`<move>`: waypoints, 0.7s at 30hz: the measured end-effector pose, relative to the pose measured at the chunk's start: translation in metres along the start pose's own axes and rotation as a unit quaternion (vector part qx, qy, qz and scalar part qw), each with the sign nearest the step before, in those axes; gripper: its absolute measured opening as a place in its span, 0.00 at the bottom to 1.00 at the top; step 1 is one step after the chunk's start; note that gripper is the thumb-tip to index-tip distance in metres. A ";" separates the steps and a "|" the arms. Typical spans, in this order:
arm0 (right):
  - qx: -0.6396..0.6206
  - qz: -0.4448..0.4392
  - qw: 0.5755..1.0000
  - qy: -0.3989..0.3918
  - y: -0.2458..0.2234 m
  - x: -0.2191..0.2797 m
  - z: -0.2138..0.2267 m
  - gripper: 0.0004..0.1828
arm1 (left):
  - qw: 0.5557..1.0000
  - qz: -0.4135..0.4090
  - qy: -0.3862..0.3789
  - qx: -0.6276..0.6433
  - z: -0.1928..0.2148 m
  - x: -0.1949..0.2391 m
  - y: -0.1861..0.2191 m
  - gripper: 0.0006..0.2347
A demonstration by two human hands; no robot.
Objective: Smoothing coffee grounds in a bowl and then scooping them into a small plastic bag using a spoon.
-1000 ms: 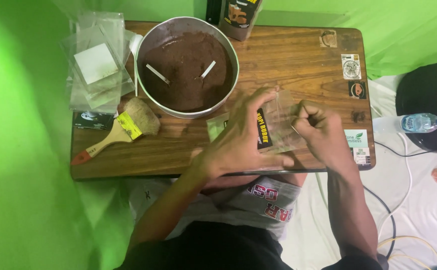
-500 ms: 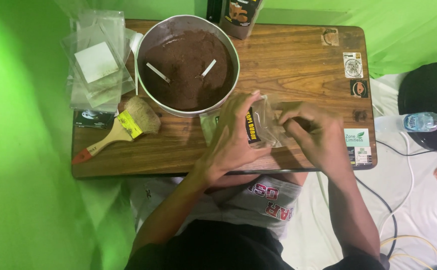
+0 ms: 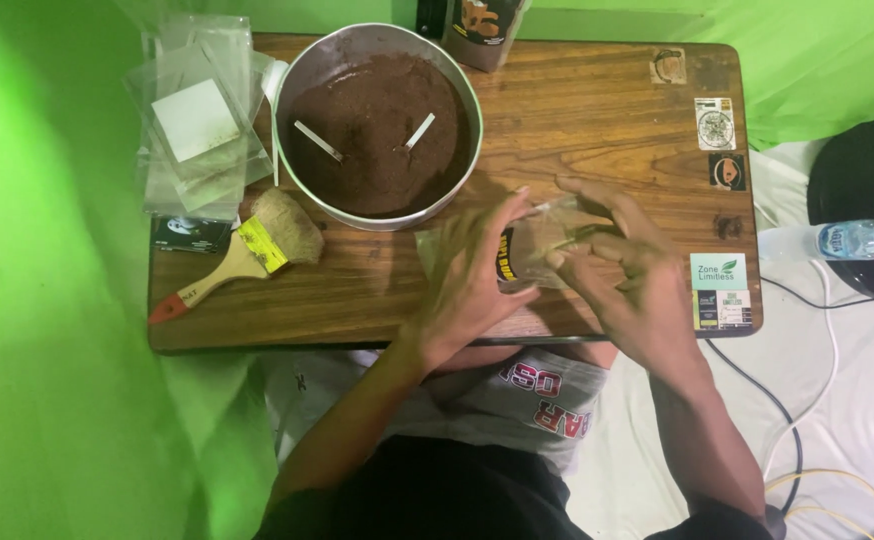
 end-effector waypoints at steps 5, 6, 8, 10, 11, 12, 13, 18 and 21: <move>0.001 0.024 0.999 -0.021 0.002 0.004 -0.003 0.06 | 0.998 0.018 0.017 -0.055 0.005 0.012 -0.021 0.44; 0.004 0.039 0.999 -0.038 0.001 0.004 -0.004 0.08 | 0.999 0.032 0.023 -0.029 0.008 0.014 -0.026 0.42; 0.015 0.047 0.998 -0.047 0.009 0.005 -0.007 0.10 | 0.999 0.035 0.028 -0.022 0.015 0.014 -0.022 0.39; 0.025 0.055 0.996 -0.061 0.017 0.007 -0.015 0.13 | 0.998 0.043 0.036 -0.016 0.024 0.017 -0.017 0.36; 0.013 0.067 0.996 -0.063 0.020 0.006 -0.018 0.16 | 0.997 0.060 0.044 -0.009 0.031 0.018 -0.017 0.35; 0.002 0.079 0.995 -0.065 0.022 0.006 -0.022 0.20 | 0.996 0.077 0.051 -0.001 0.037 0.018 -0.016 0.34; 0.001 0.081 0.995 -0.065 0.028 0.006 -0.027 0.20 | 0.996 0.077 0.053 -0.003 0.039 0.020 -0.015 0.34; -0.017 0.069 0.997 -0.022 0.038 0.002 -0.044 0.18 | 0.992 0.114 0.038 0.039 0.045 0.029 -0.018 0.35; -0.005 0.070 0.997 -0.024 0.034 -0.005 -0.055 0.18 | 0.989 0.121 0.079 -0.014 0.053 0.034 -0.019 0.30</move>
Point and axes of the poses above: each hand's wrist, its own x-axis away from the middle knuckle, its own z-axis out of the back of the hand, y = z × x, the point moved 8 cm from there along -x, towards the middle knuckle, and after that the axes turned 3 degrees about x, right-handed, at the moved point
